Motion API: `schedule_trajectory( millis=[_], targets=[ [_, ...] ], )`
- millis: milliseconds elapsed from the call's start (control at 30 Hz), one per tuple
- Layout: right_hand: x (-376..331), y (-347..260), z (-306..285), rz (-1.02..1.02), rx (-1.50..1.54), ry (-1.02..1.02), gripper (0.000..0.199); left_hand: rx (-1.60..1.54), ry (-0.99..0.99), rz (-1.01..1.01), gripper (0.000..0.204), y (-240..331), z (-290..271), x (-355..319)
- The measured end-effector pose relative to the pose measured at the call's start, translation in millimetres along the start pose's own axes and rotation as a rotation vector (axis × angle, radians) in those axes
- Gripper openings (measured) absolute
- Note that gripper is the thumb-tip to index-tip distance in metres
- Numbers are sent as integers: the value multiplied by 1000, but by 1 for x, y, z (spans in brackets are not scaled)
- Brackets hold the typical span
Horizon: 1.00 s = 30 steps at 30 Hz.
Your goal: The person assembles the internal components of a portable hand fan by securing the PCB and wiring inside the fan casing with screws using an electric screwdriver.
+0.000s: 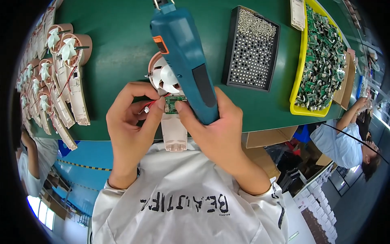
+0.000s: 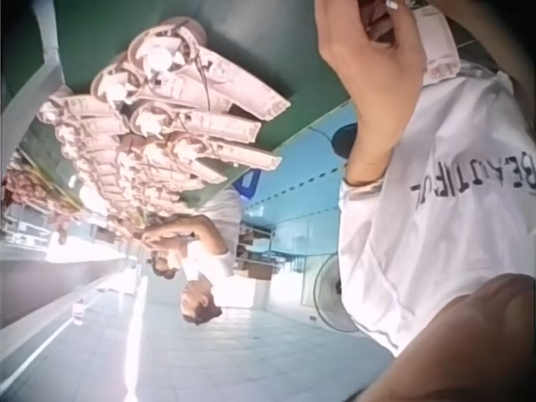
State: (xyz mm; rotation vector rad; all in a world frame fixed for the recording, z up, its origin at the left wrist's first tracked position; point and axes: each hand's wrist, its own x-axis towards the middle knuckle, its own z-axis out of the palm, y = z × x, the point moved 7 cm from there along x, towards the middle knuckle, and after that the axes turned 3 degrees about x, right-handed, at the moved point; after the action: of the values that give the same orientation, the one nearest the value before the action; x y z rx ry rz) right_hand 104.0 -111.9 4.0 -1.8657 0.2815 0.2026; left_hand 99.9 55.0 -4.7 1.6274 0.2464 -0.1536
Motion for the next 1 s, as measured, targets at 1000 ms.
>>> schedule_trajectory(
  millis=[1000],
  targets=[
    [75,-69,-78,-737,750,-487,74,-29,-63,96,29,8,49,31]
  ],
)
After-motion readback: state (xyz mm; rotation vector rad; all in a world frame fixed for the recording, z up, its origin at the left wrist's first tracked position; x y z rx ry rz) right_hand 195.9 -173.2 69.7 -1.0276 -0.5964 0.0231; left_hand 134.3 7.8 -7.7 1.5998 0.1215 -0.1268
